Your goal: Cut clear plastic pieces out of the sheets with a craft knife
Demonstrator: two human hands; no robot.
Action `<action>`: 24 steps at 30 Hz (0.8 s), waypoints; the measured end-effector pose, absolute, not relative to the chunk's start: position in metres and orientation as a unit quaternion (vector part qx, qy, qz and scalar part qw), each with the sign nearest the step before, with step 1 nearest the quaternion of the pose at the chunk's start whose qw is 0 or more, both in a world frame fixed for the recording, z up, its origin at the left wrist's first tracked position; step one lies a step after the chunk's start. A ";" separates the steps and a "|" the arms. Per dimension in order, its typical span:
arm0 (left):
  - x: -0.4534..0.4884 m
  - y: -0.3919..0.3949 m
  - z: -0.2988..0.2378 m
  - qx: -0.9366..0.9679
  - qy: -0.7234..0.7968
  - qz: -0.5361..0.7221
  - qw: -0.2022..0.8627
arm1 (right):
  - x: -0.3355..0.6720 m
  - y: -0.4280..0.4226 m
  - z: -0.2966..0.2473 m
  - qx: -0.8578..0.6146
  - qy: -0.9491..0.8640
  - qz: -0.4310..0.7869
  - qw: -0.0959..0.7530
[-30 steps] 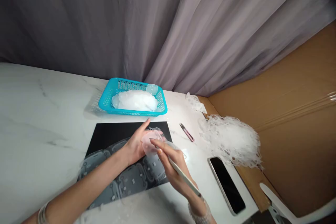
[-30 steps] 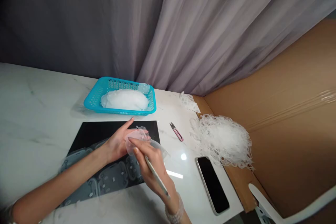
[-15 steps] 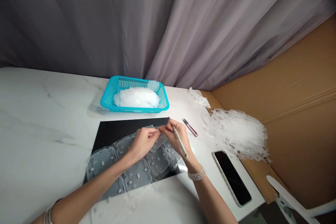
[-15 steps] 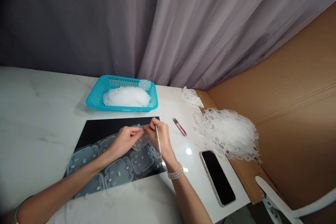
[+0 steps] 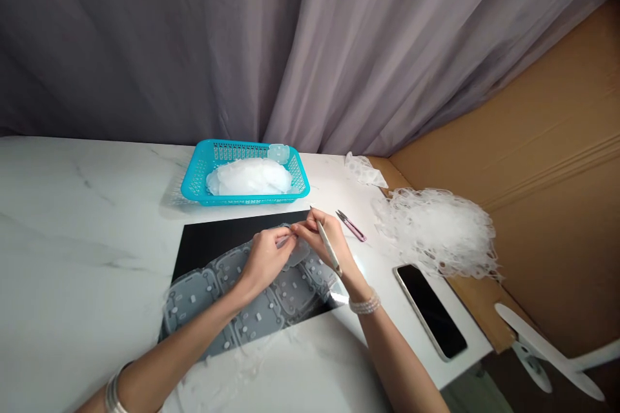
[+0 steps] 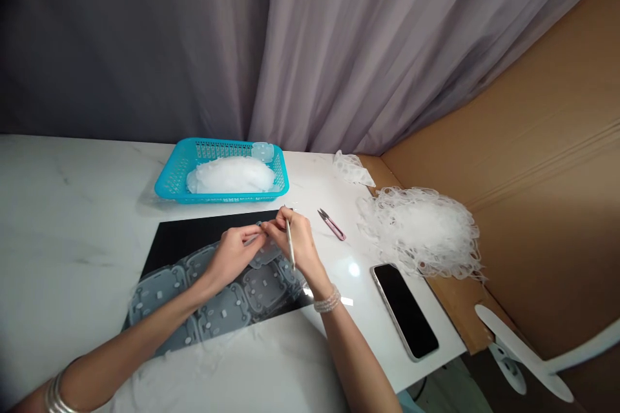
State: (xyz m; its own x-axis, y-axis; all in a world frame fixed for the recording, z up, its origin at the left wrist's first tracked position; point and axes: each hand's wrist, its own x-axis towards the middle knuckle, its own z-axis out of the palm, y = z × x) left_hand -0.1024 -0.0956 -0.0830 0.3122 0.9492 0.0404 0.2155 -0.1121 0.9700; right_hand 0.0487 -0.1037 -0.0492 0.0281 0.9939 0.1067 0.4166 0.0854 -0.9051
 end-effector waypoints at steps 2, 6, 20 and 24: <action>-0.100 -0.095 -0.079 0.654 0.449 0.376 0.479 | 0.052 -0.100 -0.042 -0.578 -0.645 0.321 0.384; -0.092 -0.095 -0.077 0.660 0.449 0.399 0.451 | 0.054 -0.098 -0.033 -0.573 -0.708 0.234 0.341; -0.124 -0.070 -0.059 0.449 0.426 0.562 0.548 | 0.101 -0.088 -0.071 -0.674 -0.601 0.166 0.397; -0.130 -0.077 -0.046 0.432 0.406 0.543 0.595 | 0.080 -0.095 -0.036 -0.626 -0.617 0.220 0.423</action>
State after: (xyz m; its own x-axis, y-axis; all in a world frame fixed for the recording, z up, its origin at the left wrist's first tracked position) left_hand -0.1300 -0.0773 -0.0462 0.0806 0.9966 -0.0145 -0.2959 0.0378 0.9545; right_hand 0.0797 -0.0945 -0.0355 0.1424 0.9584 0.2472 0.5863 0.1196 -0.8012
